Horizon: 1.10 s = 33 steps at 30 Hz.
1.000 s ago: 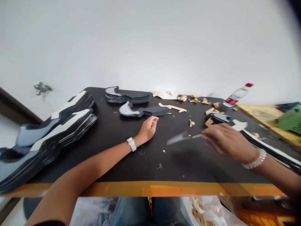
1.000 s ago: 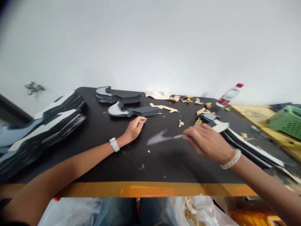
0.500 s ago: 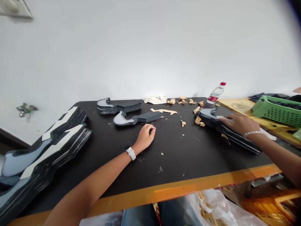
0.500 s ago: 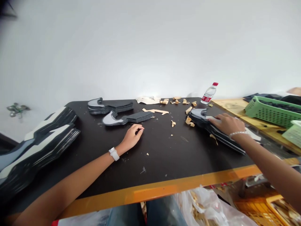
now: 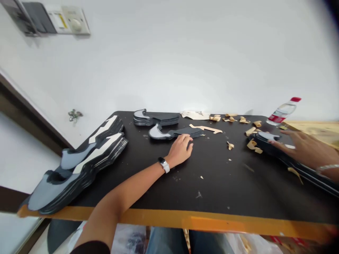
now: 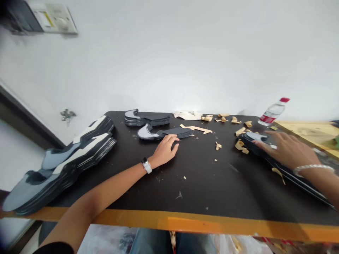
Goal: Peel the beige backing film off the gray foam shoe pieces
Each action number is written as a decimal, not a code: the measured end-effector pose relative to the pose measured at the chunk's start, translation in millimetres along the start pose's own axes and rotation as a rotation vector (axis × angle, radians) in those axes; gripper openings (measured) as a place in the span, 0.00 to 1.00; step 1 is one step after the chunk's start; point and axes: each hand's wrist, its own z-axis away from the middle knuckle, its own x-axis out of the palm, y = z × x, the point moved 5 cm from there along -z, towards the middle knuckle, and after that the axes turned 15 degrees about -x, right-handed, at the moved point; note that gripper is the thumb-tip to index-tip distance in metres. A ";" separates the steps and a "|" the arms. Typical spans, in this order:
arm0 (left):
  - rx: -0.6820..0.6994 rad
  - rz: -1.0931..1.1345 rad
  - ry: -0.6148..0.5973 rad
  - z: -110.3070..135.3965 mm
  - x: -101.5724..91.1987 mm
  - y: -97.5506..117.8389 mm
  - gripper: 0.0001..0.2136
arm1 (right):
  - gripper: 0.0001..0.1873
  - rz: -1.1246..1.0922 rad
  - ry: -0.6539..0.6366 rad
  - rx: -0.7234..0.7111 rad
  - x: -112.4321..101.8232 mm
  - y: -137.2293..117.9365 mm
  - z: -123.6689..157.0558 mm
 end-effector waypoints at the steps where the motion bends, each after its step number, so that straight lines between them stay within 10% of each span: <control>1: 0.042 -0.074 0.031 -3.8 -5.7 -2.5 0.11 | 0.38 -0.040 0.014 -0.094 -4.7 -24.0 -13.0; 6: -0.030 -0.400 0.129 -22.0 -27.9 -42.3 0.15 | 0.35 -0.283 -0.006 -0.344 3.8 -154.2 -80.9; 10: -0.123 -0.485 0.152 -24.8 -33.8 -67.8 0.15 | 0.29 -0.458 -0.142 -0.019 50.1 -196.2 -128.1; 19: -0.215 -0.255 0.185 -26.1 -40.6 -71.8 0.11 | 0.29 -0.482 -0.115 0.253 76.0 -178.9 -158.5; 25: -0.054 -0.215 0.267 -16.9 -52.7 -20.6 0.14 | 0.26 -0.551 -0.114 0.297 84.5 -169.2 -157.7; 33: 0.091 -0.439 -0.195 39.0 -0.7 48.9 0.14 | 0.21 -0.572 0.106 -0.025 54.4 -162.5 -138.9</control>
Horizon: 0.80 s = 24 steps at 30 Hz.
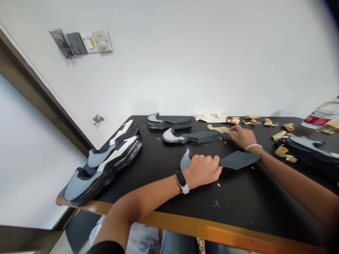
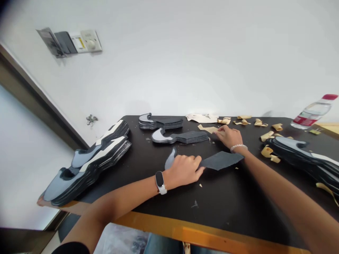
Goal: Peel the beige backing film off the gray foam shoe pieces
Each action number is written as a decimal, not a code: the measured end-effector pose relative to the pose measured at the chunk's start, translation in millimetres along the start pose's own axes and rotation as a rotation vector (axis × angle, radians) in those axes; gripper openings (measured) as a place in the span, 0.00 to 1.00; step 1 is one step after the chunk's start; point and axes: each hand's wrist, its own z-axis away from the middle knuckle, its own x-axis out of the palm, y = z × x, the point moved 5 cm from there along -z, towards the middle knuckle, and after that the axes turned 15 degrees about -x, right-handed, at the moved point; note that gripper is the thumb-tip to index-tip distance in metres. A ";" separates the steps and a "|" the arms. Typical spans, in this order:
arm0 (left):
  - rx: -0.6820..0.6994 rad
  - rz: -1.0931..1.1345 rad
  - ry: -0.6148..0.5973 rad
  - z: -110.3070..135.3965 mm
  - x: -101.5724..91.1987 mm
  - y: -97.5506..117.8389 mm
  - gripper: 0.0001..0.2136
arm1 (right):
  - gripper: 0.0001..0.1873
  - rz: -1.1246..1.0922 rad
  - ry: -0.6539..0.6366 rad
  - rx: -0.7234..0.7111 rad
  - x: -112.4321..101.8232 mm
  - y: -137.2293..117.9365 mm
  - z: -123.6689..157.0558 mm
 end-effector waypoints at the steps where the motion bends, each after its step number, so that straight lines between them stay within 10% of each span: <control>1: 0.018 -0.015 -0.030 4.0 4.8 2.9 0.14 | 0.21 -0.014 0.031 -0.037 -8.5 -0.6 2.5; 9: -0.029 0.372 0.034 -1.1 3.8 -7.4 0.17 | 0.20 -0.283 0.144 -0.255 -71.3 -74.3 47.2; 15: -0.311 1.027 -0.117 -13.7 20.2 -18.2 0.11 | 0.12 -0.474 0.129 -0.360 -73.2 -147.4 97.5; 24: -0.476 1.272 -0.243 -17.4 43.8 -25.4 0.07 | 0.12 -0.426 0.198 -0.415 -66.9 -164.2 105.5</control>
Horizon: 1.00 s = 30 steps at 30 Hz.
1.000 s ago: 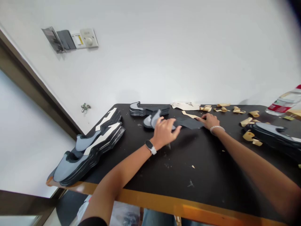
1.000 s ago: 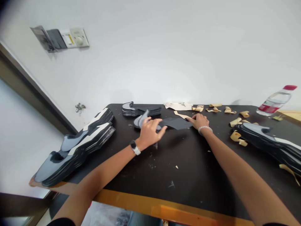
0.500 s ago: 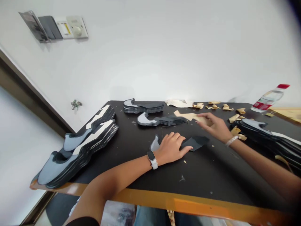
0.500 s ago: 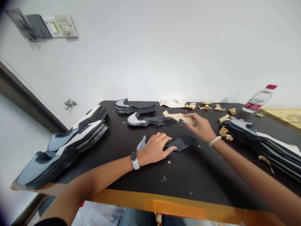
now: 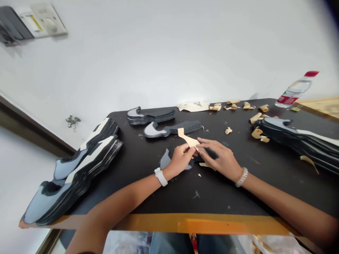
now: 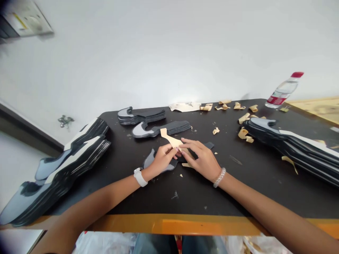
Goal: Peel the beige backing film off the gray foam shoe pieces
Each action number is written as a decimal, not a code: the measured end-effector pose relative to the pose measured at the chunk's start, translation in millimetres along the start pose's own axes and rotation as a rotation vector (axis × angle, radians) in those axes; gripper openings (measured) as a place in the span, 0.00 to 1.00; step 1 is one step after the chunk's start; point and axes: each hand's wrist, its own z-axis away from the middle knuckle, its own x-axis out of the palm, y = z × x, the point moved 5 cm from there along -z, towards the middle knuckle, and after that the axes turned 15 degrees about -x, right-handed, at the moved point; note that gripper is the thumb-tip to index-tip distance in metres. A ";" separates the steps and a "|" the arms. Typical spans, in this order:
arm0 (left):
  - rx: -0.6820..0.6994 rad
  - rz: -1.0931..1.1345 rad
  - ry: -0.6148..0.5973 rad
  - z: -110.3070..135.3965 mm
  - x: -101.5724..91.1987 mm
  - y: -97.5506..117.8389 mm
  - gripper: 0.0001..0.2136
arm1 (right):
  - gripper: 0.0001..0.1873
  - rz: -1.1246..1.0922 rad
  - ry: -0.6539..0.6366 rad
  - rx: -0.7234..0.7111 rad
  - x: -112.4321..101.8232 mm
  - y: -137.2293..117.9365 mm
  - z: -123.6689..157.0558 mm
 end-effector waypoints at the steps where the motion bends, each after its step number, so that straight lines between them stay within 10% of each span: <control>1: -0.014 -0.004 0.002 -0.3 0.1 -0.5 0.07 | 0.12 0.039 0.007 -0.023 -0.5 -1.1 0.0; 30: -0.019 0.046 -0.072 5.5 5.7 1.9 0.04 | 0.04 -0.126 0.023 0.033 0.8 -0.1 -0.3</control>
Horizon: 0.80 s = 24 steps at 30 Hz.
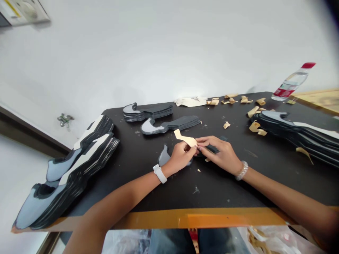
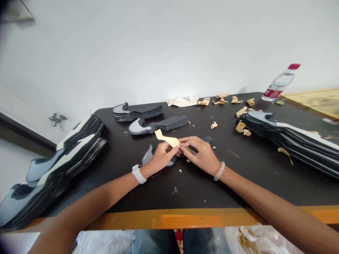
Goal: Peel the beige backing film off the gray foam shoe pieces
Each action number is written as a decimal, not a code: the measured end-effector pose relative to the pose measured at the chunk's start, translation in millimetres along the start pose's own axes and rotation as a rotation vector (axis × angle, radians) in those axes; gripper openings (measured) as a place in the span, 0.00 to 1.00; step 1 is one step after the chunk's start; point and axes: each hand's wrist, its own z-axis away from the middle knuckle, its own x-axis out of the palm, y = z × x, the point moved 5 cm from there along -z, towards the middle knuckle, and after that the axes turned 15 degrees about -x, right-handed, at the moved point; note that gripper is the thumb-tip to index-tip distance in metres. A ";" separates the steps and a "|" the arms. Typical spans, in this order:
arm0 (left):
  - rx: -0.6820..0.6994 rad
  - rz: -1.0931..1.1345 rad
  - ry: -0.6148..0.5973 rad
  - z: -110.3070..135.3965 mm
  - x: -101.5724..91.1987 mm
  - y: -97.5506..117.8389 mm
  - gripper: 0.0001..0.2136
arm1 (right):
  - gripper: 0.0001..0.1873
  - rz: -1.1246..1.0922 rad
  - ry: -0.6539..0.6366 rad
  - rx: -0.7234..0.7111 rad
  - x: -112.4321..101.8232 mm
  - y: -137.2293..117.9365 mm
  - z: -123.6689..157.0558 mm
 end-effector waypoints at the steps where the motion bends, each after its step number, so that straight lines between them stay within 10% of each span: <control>1: 0.006 -0.011 0.010 -0.3 -0.7 -0.1 0.04 | 0.03 -0.020 0.002 0.015 0.7 0.1 0.4; 24: 0.075 -0.088 0.009 0.1 -2.0 -0.8 0.05 | 0.08 -0.217 -0.031 0.181 6.0 7.1 4.1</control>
